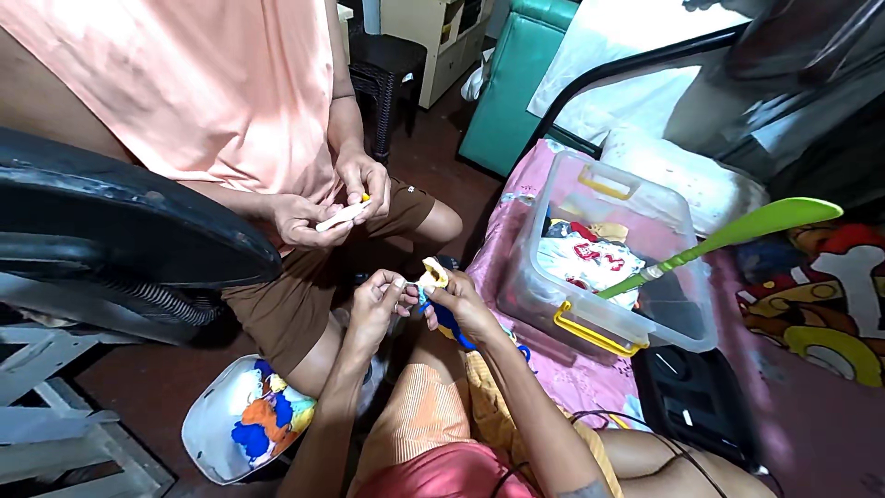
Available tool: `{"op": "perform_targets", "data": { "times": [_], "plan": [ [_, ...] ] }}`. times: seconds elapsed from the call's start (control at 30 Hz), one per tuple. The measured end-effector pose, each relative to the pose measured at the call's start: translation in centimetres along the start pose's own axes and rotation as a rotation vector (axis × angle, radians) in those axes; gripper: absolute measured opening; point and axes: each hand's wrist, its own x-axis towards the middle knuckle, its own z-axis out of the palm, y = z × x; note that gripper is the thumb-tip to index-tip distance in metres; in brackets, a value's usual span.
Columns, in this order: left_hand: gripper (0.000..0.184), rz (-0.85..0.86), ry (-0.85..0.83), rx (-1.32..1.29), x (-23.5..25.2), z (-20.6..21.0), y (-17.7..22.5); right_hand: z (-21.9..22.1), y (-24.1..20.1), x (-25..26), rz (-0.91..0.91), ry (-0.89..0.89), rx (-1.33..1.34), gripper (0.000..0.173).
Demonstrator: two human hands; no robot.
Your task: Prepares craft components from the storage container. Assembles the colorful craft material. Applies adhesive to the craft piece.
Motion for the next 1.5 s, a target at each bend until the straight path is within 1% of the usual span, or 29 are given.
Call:
{"op": "perform_targets", "data": {
  "times": [0.27,0.47,0.7,0.87,1.27,1.5],
  "plan": [
    [0.016,0.019,0.046,-0.051,0.0,0.2,-0.3,0.4,-0.4,0.3,0.015,0.035,0.012,0.016],
    [0.017,0.030,0.114,-0.096,-0.2,0.6,-0.4,0.9,-0.8,0.6,0.023,0.052,-0.009,0.017],
    [0.021,0.030,0.179,-0.131,-0.3,1.0,0.0,1.1,-1.0,0.6,0.018,0.029,0.025,0.017],
    [0.018,0.052,0.193,-0.144,-0.3,1.2,0.3,1.2,-1.3,0.6,0.028,0.029,0.056,0.017],
    [0.020,0.048,0.203,-0.158,-0.5,1.5,0.6,1.2,-1.2,0.6,0.008,0.021,0.068,0.018],
    [0.019,0.059,0.203,-0.149,-0.6,1.6,0.4,1.2,-1.3,0.4,-0.010,0.023,0.034,0.020]
  ]
}}
